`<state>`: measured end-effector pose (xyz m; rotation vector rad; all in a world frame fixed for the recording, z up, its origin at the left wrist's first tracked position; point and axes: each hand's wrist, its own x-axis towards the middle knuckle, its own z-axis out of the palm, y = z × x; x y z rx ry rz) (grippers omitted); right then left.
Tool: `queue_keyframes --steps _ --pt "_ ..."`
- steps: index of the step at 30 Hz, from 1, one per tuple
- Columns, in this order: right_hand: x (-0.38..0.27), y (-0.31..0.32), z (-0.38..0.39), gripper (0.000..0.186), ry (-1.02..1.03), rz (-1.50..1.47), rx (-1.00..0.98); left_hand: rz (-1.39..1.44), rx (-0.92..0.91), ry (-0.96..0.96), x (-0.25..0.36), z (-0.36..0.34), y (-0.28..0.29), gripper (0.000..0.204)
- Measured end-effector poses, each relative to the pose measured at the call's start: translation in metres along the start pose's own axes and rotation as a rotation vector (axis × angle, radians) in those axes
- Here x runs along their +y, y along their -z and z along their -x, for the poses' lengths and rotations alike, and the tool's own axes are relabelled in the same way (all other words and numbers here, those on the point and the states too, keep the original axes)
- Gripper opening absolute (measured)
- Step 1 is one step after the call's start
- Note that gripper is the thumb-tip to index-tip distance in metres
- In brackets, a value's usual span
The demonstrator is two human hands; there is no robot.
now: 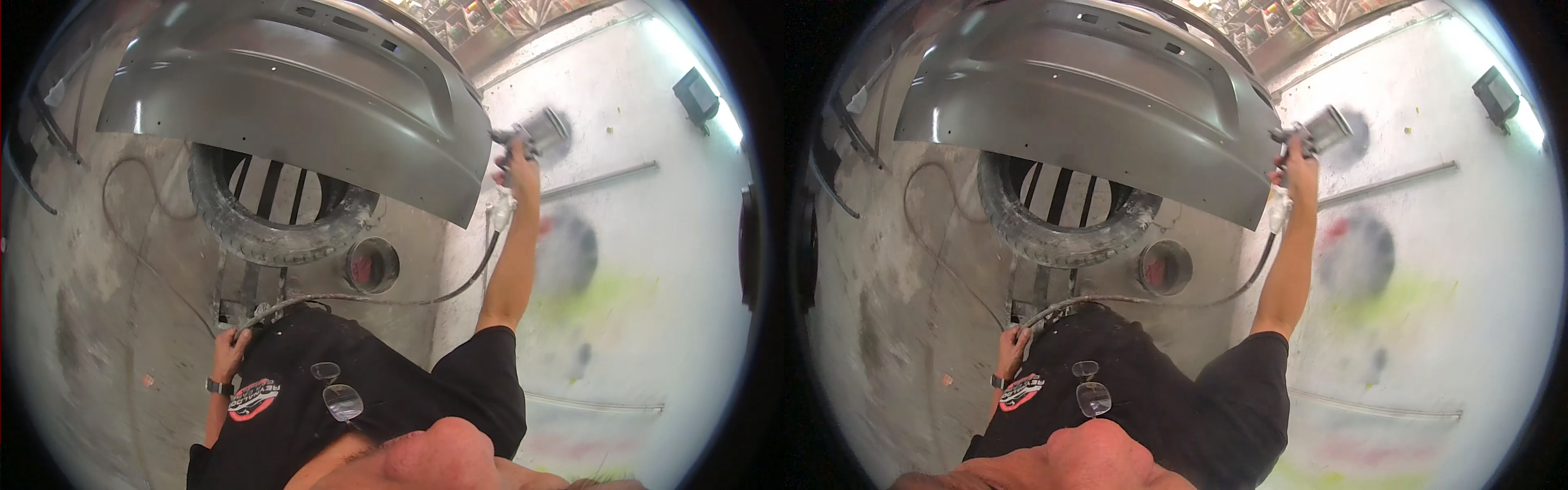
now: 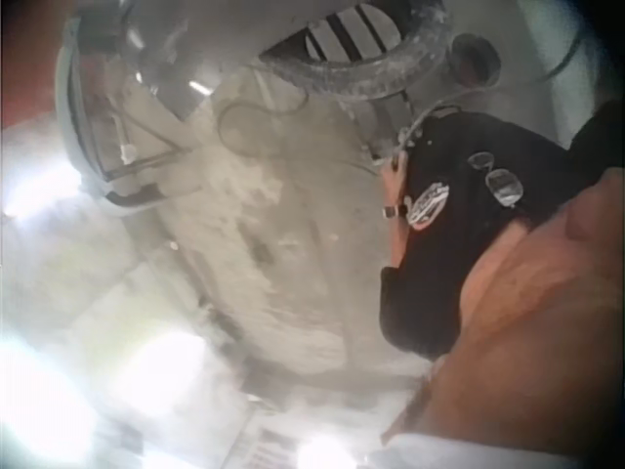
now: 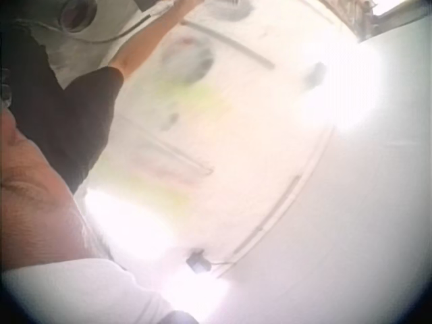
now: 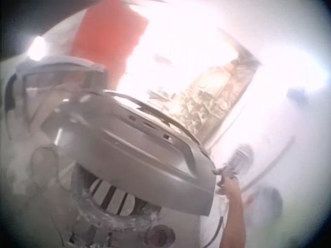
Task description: The person sprays a car door panel and a bumper using a spray gun. The person moves around the parts while holding the hose and applying paint in sweeping motions.
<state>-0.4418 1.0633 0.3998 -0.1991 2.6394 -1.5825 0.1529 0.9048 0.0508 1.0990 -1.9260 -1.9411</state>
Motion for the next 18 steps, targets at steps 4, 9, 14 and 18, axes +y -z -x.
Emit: queue_keyframes --steps 4,9,14,18 --pt "-0.037 -0.055 0.028 0.057 0.041 -0.145 -0.351 0.006 0.058 -0.019 0.014 0.005 0.003 0.050" --pt "-0.080 -0.086 0.021 0.055 0.056 -0.224 -0.603 0.008 0.082 0.033 0.014 0.017 0.002 0.049" --pt "-0.069 -0.082 -0.006 0.056 0.047 -0.086 -0.616 0.009 0.075 0.089 0.012 0.022 -0.010 0.051" --pt "-0.033 -0.029 -0.025 0.061 -0.043 0.044 -0.402 -0.005 0.065 0.041 -0.013 0.014 -0.014 0.052"
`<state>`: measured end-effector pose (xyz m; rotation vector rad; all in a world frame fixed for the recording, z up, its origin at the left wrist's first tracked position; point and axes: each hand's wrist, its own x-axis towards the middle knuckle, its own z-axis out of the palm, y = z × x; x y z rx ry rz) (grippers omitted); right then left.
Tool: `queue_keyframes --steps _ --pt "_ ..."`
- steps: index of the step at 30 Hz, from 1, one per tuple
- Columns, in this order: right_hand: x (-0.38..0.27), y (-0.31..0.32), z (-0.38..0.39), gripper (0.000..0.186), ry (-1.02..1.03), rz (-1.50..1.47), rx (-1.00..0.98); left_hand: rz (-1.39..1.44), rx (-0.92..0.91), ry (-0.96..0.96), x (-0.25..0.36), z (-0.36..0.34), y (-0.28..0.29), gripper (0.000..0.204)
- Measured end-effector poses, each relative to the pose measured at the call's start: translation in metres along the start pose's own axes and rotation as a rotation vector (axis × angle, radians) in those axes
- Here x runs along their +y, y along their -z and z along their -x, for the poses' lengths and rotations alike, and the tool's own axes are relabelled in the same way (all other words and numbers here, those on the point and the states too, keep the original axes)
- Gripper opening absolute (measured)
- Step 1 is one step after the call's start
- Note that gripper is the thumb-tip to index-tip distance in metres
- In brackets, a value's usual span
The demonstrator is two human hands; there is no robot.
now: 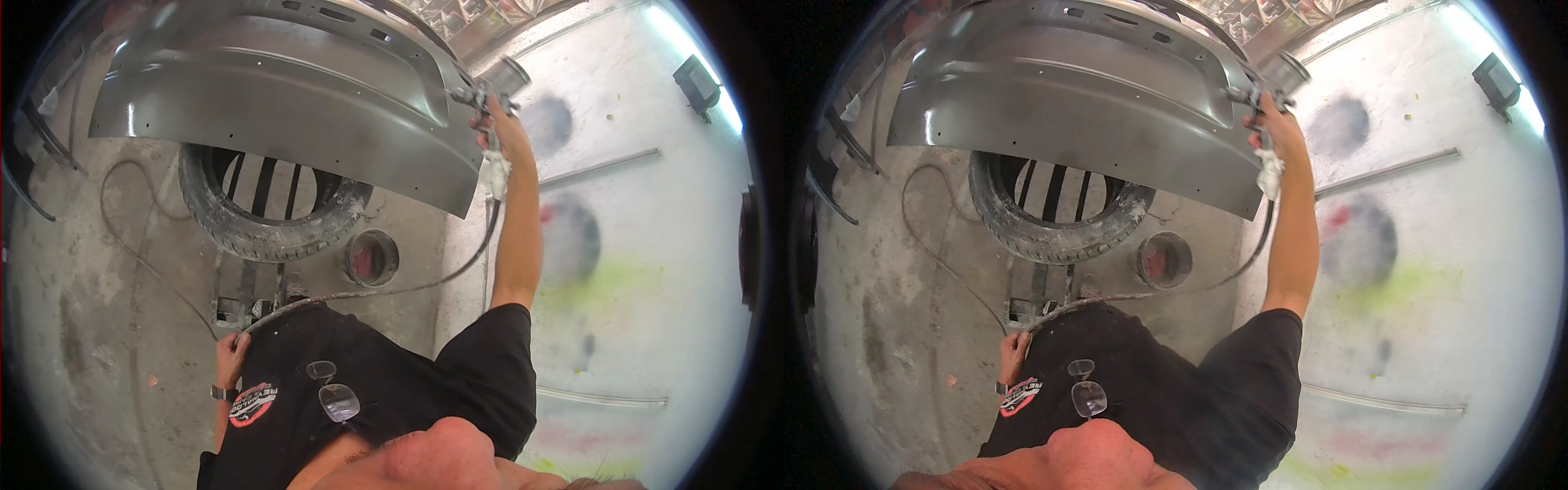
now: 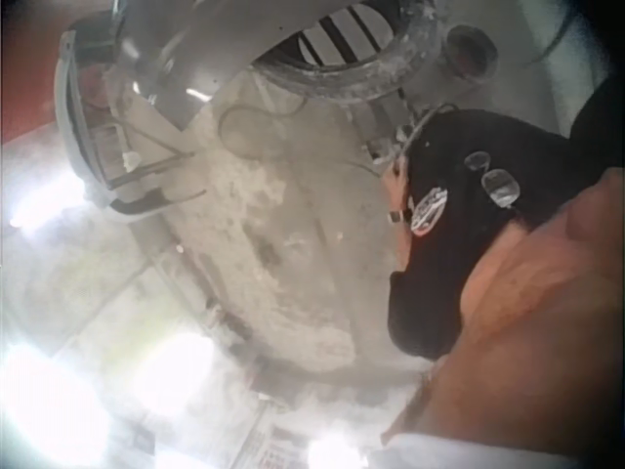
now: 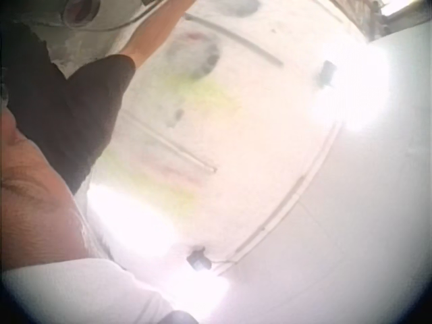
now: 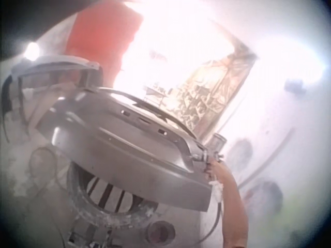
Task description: The person sprays a car door panel and a bumper using a spray gun. The person moves around the parts while holding the hose and applying paint in sweeping motions.
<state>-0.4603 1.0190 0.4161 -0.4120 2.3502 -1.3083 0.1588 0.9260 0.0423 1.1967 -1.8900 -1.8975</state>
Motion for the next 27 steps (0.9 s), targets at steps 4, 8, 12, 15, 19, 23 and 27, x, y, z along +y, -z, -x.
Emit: queue_keyframes --steps 4,8,12,15,19,23,27 --pt "0.061 0.080 0.013 0.054 -0.020 -0.046 0.382 -0.014 -0.068 -0.021 -0.004 -0.008 0.000 0.052" --pt "0.092 0.133 0.048 0.050 0.049 0.036 0.530 -0.041 -0.141 0.044 -0.003 -0.014 0.004 0.052" --pt "0.116 0.146 0.074 0.054 -0.081 0.115 0.782 -0.064 -0.164 0.017 0.023 -0.020 0.006 0.052" --pt "0.107 0.115 0.082 0.054 -0.026 0.045 0.683 -0.126 -0.180 -0.001 0.019 -0.023 0.010 0.052" --pt "0.065 0.034 0.100 0.056 0.051 -0.077 0.323 -0.108 -0.167 0.031 0.026 -0.023 0.016 0.054" --pt "0.017 -0.047 0.115 0.061 0.070 -0.196 0.102 -0.126 -0.116 -0.005 0.023 -0.017 0.021 0.054" --pt "0.009 -0.060 0.120 0.060 0.165 -0.296 -0.111 -0.127 -0.092 0.024 0.009 -0.006 0.019 0.052"
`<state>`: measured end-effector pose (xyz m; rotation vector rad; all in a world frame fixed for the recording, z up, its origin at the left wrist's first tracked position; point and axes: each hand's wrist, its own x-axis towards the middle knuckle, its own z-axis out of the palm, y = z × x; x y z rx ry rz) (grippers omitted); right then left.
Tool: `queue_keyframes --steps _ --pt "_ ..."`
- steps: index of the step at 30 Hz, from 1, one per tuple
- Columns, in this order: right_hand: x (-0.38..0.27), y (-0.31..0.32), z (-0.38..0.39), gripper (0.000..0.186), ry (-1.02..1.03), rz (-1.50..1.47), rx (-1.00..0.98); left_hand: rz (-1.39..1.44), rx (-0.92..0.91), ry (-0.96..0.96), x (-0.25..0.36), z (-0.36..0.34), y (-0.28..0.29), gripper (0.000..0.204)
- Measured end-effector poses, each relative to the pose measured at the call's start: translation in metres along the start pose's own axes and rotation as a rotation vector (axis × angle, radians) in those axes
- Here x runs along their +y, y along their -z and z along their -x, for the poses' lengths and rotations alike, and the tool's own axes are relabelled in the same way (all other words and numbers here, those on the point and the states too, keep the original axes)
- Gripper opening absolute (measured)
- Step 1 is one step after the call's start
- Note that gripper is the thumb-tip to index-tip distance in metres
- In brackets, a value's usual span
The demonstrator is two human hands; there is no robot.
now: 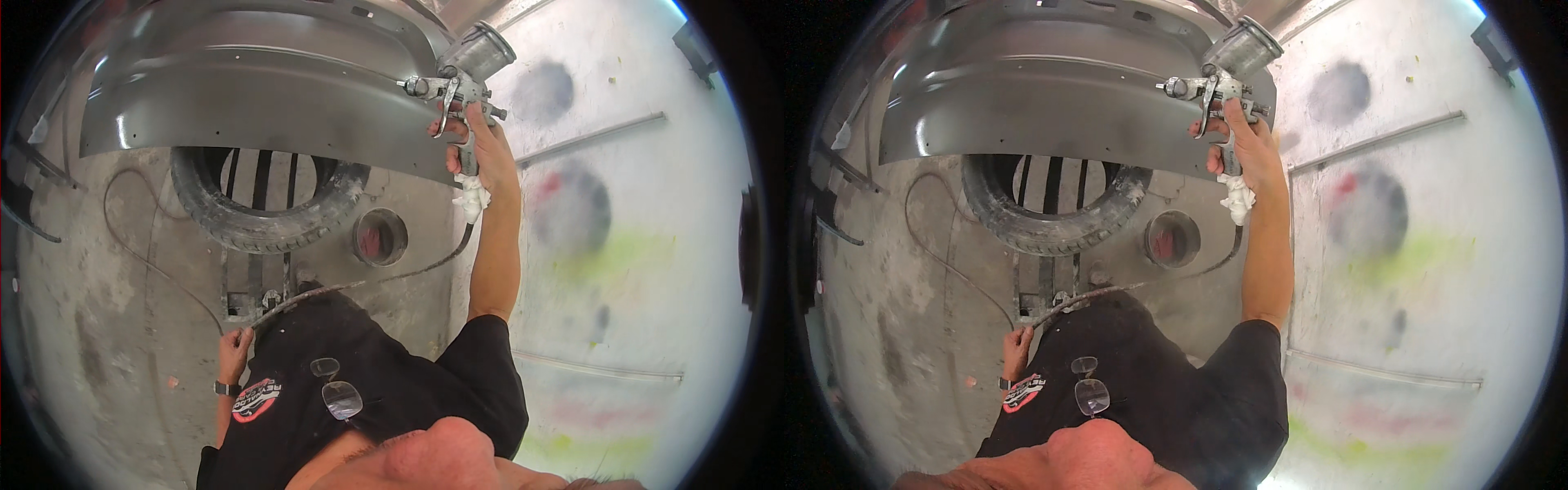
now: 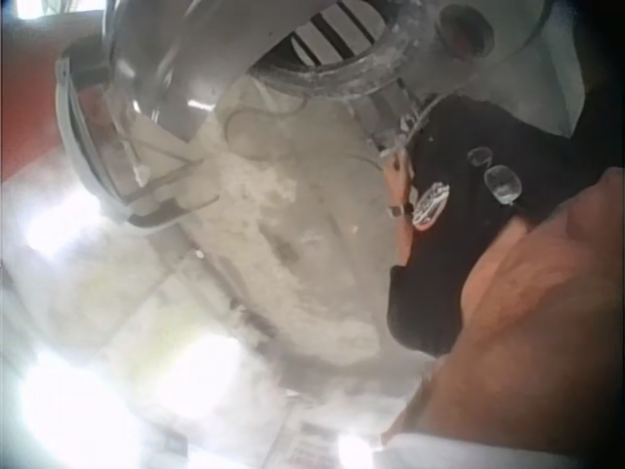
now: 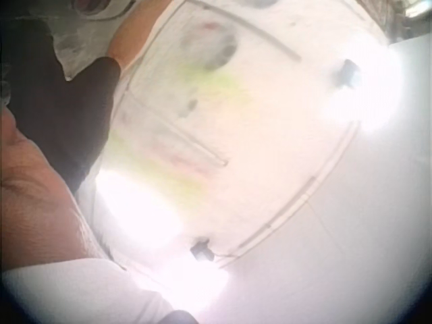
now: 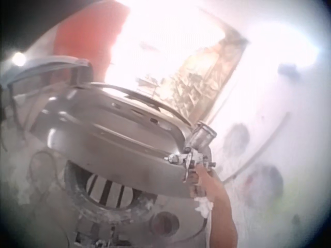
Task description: The person sprays a car door panel and a bumper using a spray gun. The person moves around the parts while holding the hose and applying paint in sweeping motions.
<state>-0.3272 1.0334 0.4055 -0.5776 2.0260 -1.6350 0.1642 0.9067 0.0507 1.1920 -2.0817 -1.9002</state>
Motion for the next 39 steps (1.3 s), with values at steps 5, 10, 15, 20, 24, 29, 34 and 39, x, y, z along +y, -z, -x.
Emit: queue_keyframes --steps 5,10,15,20,24,29,34,39 --pt "0.022 0.044 0.006 0.058 -0.047 0.120 0.115 0.049 -0.054 -0.014 0.011 0.007 -0.014 0.051" --pt "0.058 0.161 0.023 0.056 -0.063 0.168 0.359 0.024 -0.056 0.005 0.029 0.005 -0.038 0.051" --pt "0.106 0.282 0.030 0.056 -0.117 0.157 0.606 -0.151 -0.077 -0.034 0.044 0.002 -0.070 0.052" --pt "0.145 0.336 0.039 0.054 -0.109 0.129 0.810 -0.130 -0.095 0.024 0.050 0.003 -0.087 0.054" --pt "0.160 0.326 0.043 0.048 -0.130 0.245 0.980 -0.181 -0.038 0.046 0.070 0.011 -0.094 0.053" --pt "0.141 0.265 0.056 0.051 -0.174 0.242 0.762 -0.149 -0.020 0.066 0.069 0.011 -0.092 0.054" --pt "0.086 0.126 0.071 0.048 -0.074 0.099 0.382 -0.158 0.017 -0.009 0.043 0.005 -0.077 0.053" --pt "0.059 0.011 0.069 0.038 -0.055 -0.079 0.020 -0.146 0.102 -0.005 0.036 0.008 -0.062 0.052"
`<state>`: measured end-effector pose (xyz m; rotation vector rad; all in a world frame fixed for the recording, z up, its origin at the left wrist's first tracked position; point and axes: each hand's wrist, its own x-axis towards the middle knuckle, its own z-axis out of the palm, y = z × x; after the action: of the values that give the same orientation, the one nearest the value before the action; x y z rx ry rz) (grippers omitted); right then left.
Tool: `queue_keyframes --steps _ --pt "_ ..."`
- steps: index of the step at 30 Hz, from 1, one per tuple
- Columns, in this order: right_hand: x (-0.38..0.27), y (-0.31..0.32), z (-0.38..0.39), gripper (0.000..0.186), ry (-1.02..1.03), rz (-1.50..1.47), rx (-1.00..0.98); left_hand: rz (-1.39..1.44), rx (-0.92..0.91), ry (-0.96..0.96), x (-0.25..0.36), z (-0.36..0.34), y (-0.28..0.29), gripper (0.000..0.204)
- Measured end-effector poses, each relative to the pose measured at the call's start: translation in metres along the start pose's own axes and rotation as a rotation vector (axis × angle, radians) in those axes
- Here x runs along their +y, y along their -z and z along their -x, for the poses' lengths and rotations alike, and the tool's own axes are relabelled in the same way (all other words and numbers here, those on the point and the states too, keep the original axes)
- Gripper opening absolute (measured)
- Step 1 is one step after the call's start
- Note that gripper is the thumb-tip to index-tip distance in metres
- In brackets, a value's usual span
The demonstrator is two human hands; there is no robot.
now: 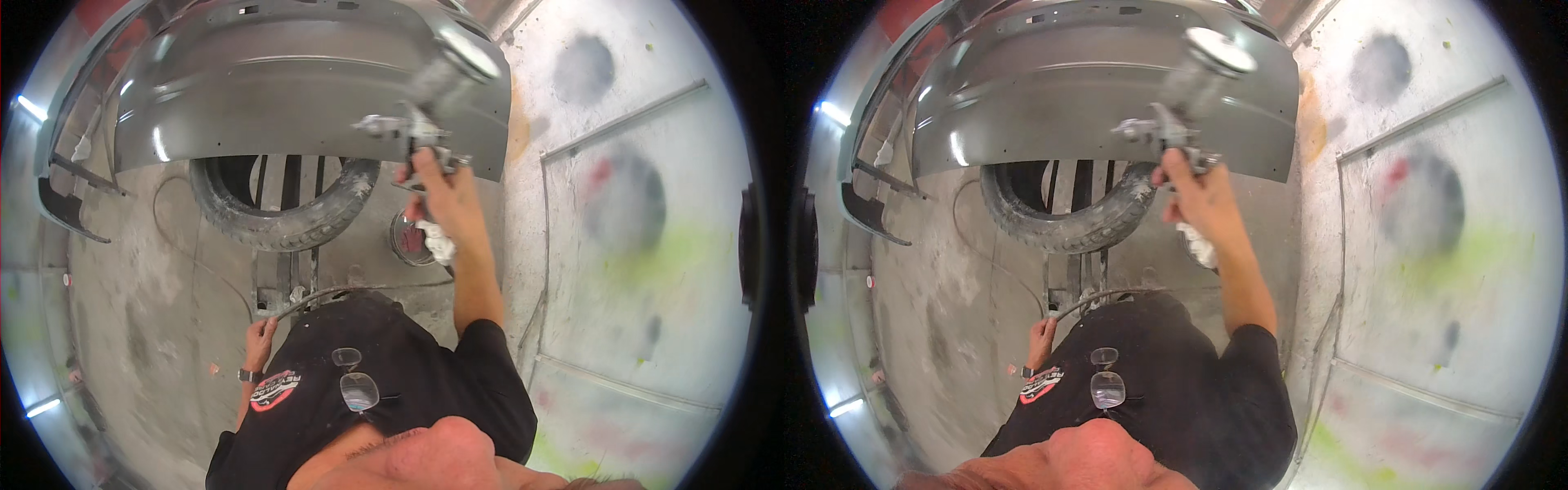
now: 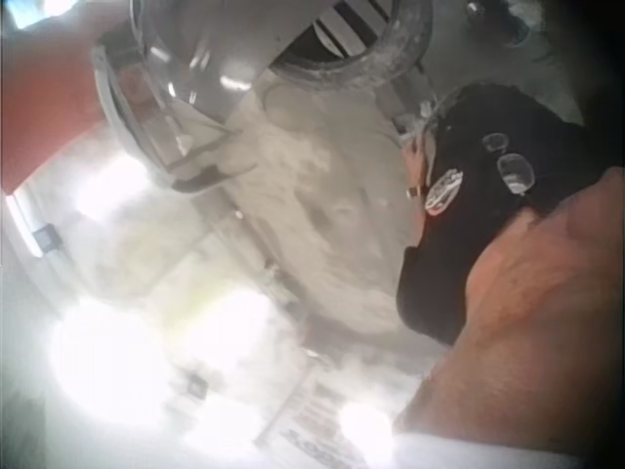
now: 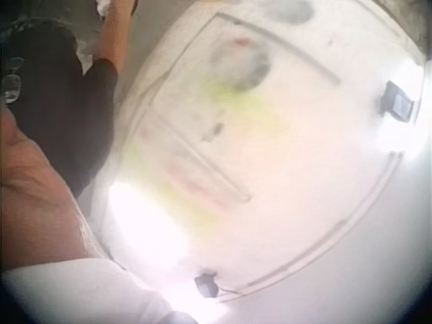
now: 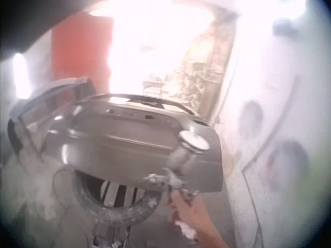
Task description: The person sprays a car door panel and a bumper using a spray gun. The person moves around the parts while holding the hose and applying paint in sweeping motions.
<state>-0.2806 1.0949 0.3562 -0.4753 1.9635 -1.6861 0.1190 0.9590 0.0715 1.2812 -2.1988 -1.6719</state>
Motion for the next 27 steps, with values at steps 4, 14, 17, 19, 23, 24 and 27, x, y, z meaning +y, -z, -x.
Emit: queue_keyframes --steps 4,14,17,19,23,24,27 --pt "0.013 0.009 -0.002 0.036 -0.003 -0.072 -0.129 -0.015 -0.007 0.029 -0.011 -0.001 0.007 0.053" --pt "0.098 0.247 0.012 0.050 -0.052 0.094 0.677 -0.049 -0.133 -0.052 0.006 -0.005 -0.013 0.053" --pt "0.114 0.294 0.026 0.050 -0.061 0.139 0.880 -0.036 -0.167 -0.064 0.020 -0.009 -0.016 0.053" --pt "0.117 0.294 0.027 0.051 -0.052 0.167 0.990 -0.034 -0.155 -0.077 0.029 -0.010 -0.017 0.053" --pt "0.115 0.246 0.034 0.049 -0.045 0.180 1.064 -0.054 -0.125 -0.059 0.028 -0.011 -0.013 0.054" --pt "0.111 0.227 0.040 0.048 -0.058 0.177 0.983 -0.064 -0.139 -0.061 0.025 -0.014 -0.011 0.054" --pt "0.080 0.138 0.041 0.046 -0.112 0.219 0.740 -0.079 -0.107 -0.048 0.016 -0.015 -0.005 0.053"
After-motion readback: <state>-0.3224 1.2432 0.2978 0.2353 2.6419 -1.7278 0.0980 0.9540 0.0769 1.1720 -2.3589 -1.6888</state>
